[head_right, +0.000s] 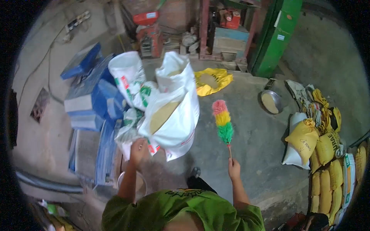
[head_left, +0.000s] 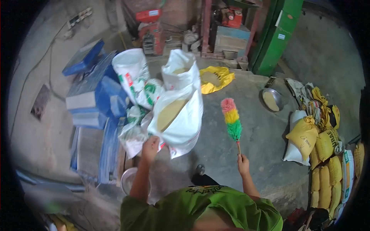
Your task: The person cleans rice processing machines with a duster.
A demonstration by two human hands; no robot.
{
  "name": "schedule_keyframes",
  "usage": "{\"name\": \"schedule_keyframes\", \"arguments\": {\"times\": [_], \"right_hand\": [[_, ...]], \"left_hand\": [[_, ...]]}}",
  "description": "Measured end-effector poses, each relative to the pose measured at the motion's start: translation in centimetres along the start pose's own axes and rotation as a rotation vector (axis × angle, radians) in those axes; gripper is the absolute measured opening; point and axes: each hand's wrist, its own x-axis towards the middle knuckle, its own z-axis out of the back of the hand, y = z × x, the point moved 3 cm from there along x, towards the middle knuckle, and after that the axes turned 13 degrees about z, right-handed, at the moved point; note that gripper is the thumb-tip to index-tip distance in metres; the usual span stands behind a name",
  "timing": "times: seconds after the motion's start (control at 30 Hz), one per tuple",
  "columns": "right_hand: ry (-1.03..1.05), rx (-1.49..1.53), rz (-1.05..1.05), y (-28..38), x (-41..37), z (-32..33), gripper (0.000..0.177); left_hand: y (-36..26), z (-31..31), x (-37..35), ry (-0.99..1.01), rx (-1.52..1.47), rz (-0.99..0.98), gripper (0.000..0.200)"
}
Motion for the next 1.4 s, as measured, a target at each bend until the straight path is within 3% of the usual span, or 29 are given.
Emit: {"name": "schedule_keyframes", "arguments": {"times": [0.17, 0.2, 0.27, 0.37, 0.47, 0.6, 0.73, 0.8, 0.87, 1.0, 1.07, 1.2, 1.27, 1.33, 1.4], "right_hand": [[0.031, -0.041, -0.064, -0.1, 16.6, 3.1, 0.030], [0.031, -0.059, -0.077, -0.6, 19.7, 3.3, 0.030], [0.009, 0.074, -0.061, -2.7, 26.1, 2.9, 0.029], [0.001, 0.037, -0.040, -7.8, 34.4, 2.2, 0.028], [-0.013, -0.026, -0.061, -11.4, 41.6, 3.1, 0.028], [-0.060, -0.094, -0.141, -16.1, 50.6, 6.1, 0.029], [-0.227, -0.048, -0.223, -17.5, 60.1, 12.9, 0.031], [-0.324, 0.002, -0.292, -20.9, 64.6, 14.7, 0.030], [-0.476, 0.189, -0.374, -25.5, 68.4, 16.2, 0.028], [-0.509, 0.094, -0.473, -37.4, 76.3, 18.3, 0.030], [-0.487, 0.040, -0.534, -41.4, 81.4, 20.5, 0.030], [-0.442, 0.025, -0.559, -44.2, 94.1, 26.0, 0.030], [-0.447, -0.010, -0.405, -44.5, 101.4, 28.4, 0.030], [-0.457, 0.032, -0.365, -46.1, 108.7, 29.8, 0.029], [-0.471, 0.080, -0.327, -47.4, 115.4, 30.2, 0.029]], "left_hand": [[-6.8, -13.4, 7.6, 0.226, 0.051, -0.189, 0.016], [-7.9, -14.7, 9.4, 0.187, 0.031, -0.210, 0.015], [-9.6, -16.9, 14.1, 0.144, 0.076, -0.028, 0.015], [-10.6, -21.9, 21.4, 0.041, 0.013, 0.084, 0.015], [-9.2, -29.6, 31.2, 0.077, 0.056, -0.060, 0.017], [-18.2, -41.7, 41.7, 0.254, -0.007, -0.022, 0.018], [-28.8, -53.9, 50.4, 0.434, 0.078, -0.174, 0.017], [-32.5, -60.4, 54.0, 0.504, 0.161, -0.385, 0.017], [-33.6, -66.8, 57.7, 0.622, 0.182, -0.349, 0.018], [-35.5, -79.3, 63.2, 0.747, 0.344, -0.471, 0.023], [-36.4, -84.2, 65.7, 0.759, 0.409, -0.233, 0.024], [-42.0, -91.6, 72.0, 0.886, 0.369, -0.298, 0.025], [-44.9, -93.7, 75.5, 0.723, 0.310, -0.295, 0.027], [-48.4, -95.9, 78.5, 0.681, 0.258, -0.233, 0.027], [-48.7, -98.3, 82.0, 0.561, 0.263, -0.046, 0.026]]}}
